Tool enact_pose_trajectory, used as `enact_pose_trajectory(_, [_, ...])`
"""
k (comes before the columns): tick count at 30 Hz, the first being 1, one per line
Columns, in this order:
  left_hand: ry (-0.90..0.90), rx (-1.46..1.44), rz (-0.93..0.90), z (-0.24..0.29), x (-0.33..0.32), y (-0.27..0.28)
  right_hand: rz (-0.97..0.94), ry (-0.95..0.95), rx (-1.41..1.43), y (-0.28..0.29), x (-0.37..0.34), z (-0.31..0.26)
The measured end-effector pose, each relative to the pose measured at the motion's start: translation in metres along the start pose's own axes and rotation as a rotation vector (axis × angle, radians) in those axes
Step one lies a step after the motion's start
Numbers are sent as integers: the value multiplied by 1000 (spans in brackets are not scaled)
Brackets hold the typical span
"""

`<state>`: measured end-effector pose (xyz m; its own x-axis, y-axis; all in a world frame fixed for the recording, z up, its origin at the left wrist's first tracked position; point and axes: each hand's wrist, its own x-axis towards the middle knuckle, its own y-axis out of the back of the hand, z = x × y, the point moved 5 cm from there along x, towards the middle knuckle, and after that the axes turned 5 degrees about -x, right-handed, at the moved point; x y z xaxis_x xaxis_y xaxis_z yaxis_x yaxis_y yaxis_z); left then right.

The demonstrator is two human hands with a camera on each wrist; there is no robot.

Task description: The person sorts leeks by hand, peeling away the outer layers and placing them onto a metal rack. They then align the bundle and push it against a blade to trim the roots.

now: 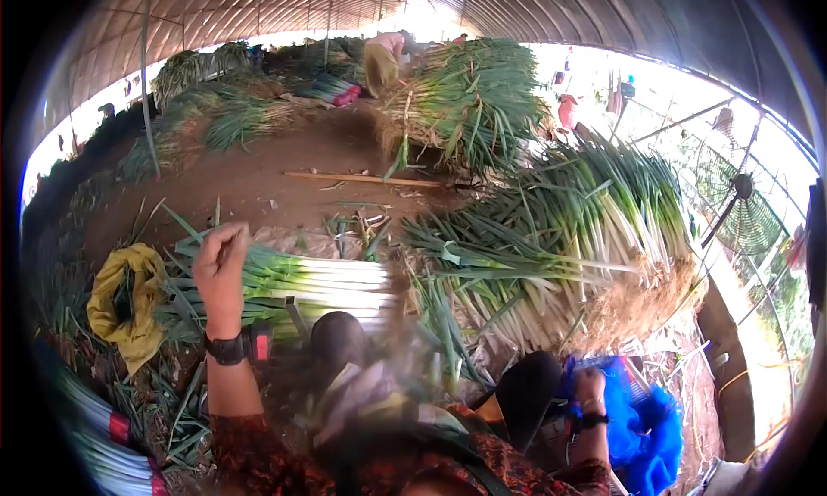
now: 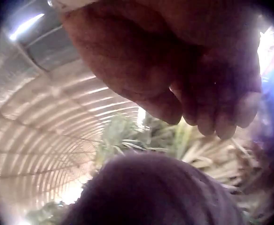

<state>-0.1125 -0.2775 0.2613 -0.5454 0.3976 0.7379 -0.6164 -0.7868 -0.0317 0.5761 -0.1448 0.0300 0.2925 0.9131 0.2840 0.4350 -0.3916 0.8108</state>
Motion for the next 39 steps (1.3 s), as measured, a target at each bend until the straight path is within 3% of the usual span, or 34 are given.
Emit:
enact_pose_trajectory(3, [-89,-193,13,57,8,-10,29,116,325,30,52,-56])
enact_pose_trajectory(4, [-253,-194,20,83,10,-10,11,131,497,50,54,-86])
enact_pose_trajectory(6, [-581,-191,32,132,14,-10,112,341,472,119,30,-180])
enact_pose_trajectory(8, [-876,-265,5,188,11,-11,180,480,897,166,3,-237])
enact_pose_trajectory(10, [-538,-1617,-797,203,12,-14,536,909,580,235,-45,-296])
enact_pose_trajectory(11, [-434,-1827,-1005,218,8,-15,605,1060,592,262,-66,-314])
enact_pose_trajectory(12, [-510,-1727,-1032,231,7,-15,675,1211,603,286,-85,-326])
enact_pose_trajectory(14, [-643,-1461,-983,252,6,-17,468,1441,629,327,-104,-347])
enact_pose_trajectory(17, [-647,-1363,-980,262,6,-21,150,1723,603,372,-128,-367])
enact_pose_trajectory(25, [-612,-1270,-978,263,5,-27,85,1794,442,337,-126,-393])
enact_pose_trajectory(39, [-493,-1149,-1029,236,0,-69,102,1656,393,239,-74,-413])
